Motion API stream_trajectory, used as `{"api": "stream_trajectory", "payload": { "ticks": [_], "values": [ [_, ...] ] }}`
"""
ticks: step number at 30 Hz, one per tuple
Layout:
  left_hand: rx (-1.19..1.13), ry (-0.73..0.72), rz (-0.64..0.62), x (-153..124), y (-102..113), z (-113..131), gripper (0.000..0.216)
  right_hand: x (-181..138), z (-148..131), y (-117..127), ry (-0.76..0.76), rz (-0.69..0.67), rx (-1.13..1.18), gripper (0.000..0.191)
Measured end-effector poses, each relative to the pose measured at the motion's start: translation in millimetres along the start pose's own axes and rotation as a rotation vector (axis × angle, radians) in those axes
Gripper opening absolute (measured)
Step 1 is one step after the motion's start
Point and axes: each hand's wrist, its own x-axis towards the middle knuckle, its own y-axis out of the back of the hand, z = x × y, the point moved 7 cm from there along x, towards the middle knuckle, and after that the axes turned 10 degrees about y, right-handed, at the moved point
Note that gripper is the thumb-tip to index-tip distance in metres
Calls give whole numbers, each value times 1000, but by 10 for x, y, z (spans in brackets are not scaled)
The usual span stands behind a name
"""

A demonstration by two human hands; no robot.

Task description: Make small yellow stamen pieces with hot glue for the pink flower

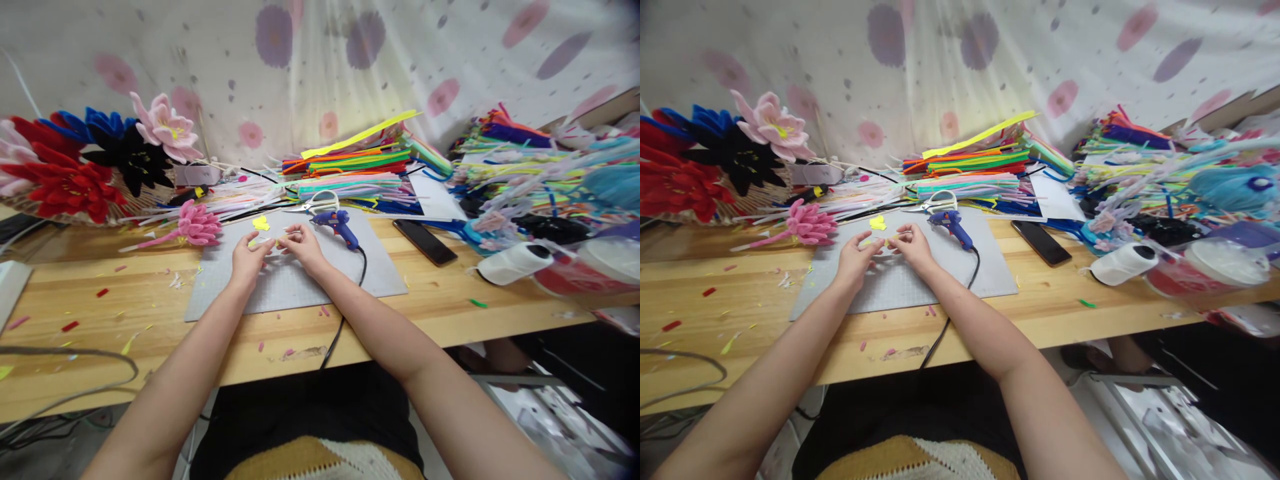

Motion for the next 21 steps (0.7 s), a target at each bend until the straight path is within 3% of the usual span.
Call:
{"api": "stream_trajectory", "payload": {
  "ticks": [13,21],
  "values": [
    [41,-16,113,5,109,18,62,-22,2,-3,-19,15,-38,31],
    [-13,4,115,21,100,-19,57,-32,3,-22,-24,-7,-33,33]
  ]
}}
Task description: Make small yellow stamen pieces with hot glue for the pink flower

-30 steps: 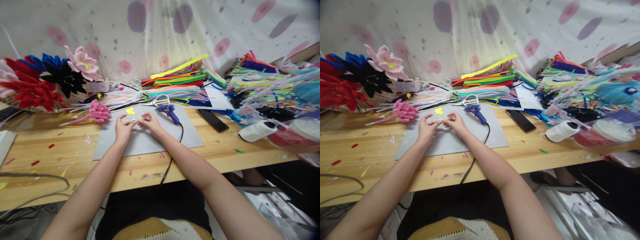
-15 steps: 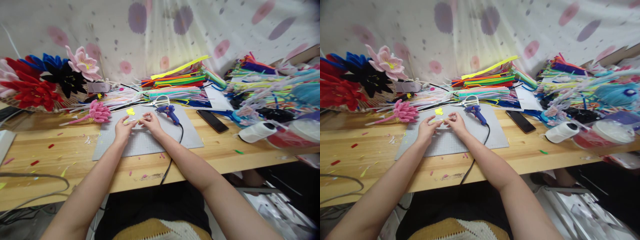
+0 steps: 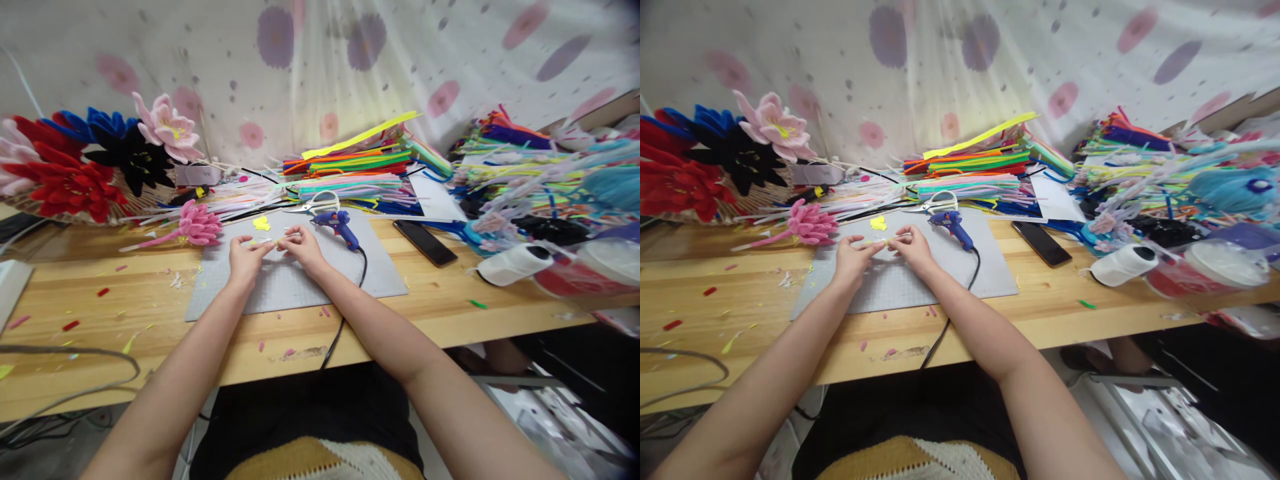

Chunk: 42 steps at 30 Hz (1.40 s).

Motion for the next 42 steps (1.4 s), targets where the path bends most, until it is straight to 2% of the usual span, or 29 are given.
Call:
{"api": "stream_trajectory", "payload": {
  "ticks": [6,10,17,27,37,42],
  "values": [
    [-48,51,-57,-13,-37,-27,60,-11,-16,-43,24,-57,46,36],
    [-108,35,-117,-2,-55,-12,62,-10,-11,-72,26,-106,70,38],
    [-212,22,-206,36,-91,-6,79,-6,65,-127,17,-129,58,44],
    [-157,-14,-216,8,-126,-3,85,-41,74,-120,-28,-113,49,41],
    [-58,20,-281,41,-323,42,69,62,48,80,-54,23,51,41],
    [-96,4,-290,93,-411,102,57,121,5,157,-39,28,25,41]
  ]
}}
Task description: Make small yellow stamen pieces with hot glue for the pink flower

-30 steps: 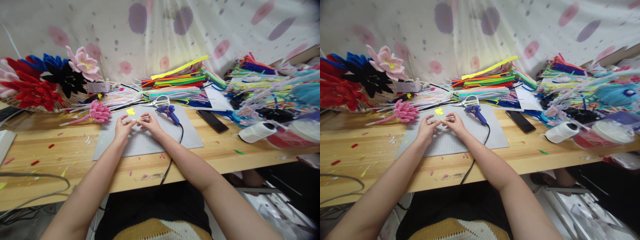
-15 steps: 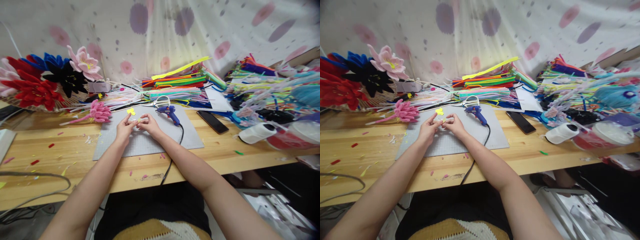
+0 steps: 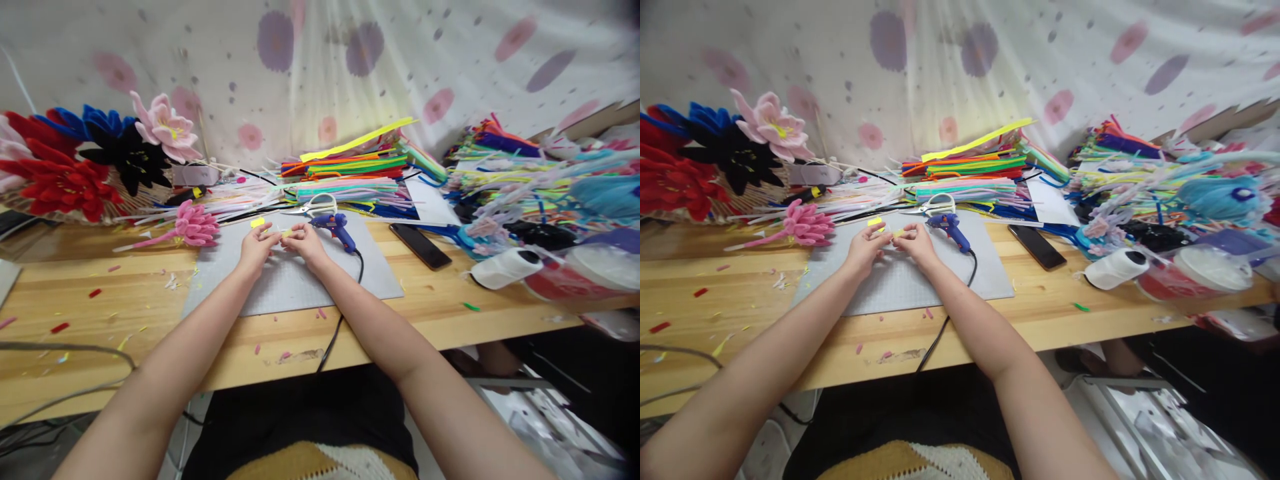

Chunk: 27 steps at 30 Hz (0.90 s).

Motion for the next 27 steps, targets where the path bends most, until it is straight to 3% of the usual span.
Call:
{"api": "stream_trajectory", "payload": {
  "ticks": [15,27],
  "values": [
    [62,-41,188,-87,67,-85,59,-37,-125,109,112,-28,-101,41],
    [48,-62,182,-84,43,-87,60,-57,-128,107,123,-90,-56,43]
  ]
}}
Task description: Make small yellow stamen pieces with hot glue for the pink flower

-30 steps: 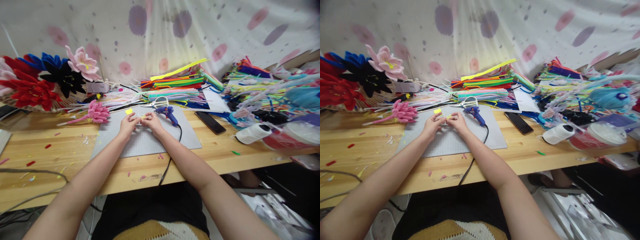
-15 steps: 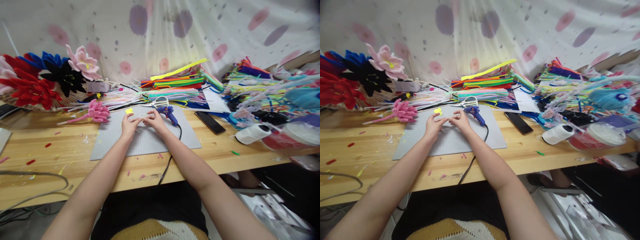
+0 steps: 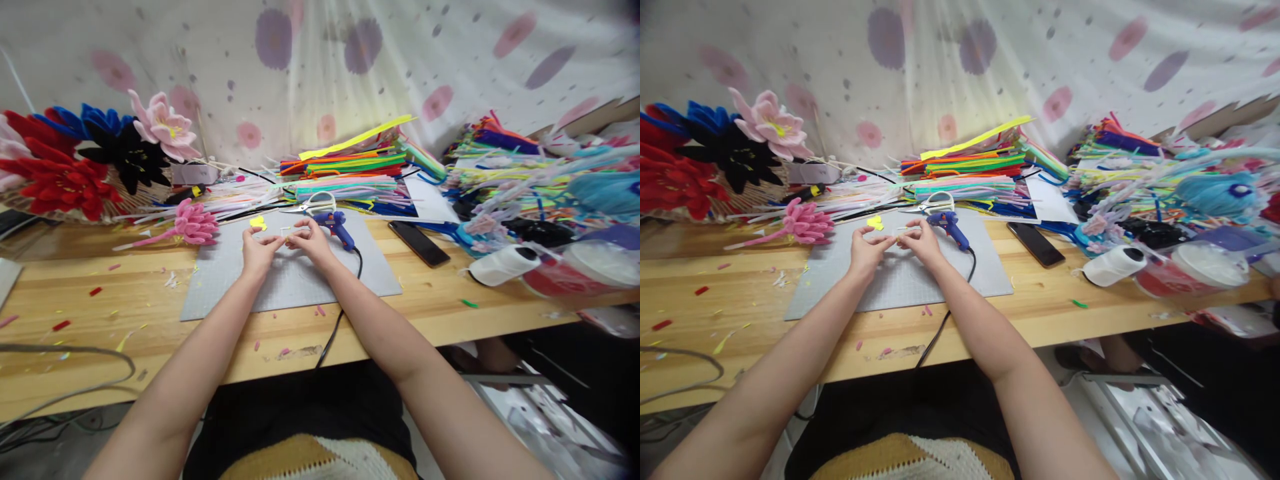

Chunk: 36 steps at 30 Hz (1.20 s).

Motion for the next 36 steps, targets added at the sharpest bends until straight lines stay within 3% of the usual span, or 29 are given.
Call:
{"api": "stream_trajectory", "payload": {
  "ticks": [6,23,36],
  "values": [
    [-52,44,-8,-14,-8,-22,62,-14,22,-65,-7,-68,-17,48],
    [-43,34,-101,-63,-56,-14,49,-48,20,-48,-40,-1,-134,42],
    [2,8,42,-20,55,-20,56,-21,-16,-29,3,-2,-112,40]
  ]
}}
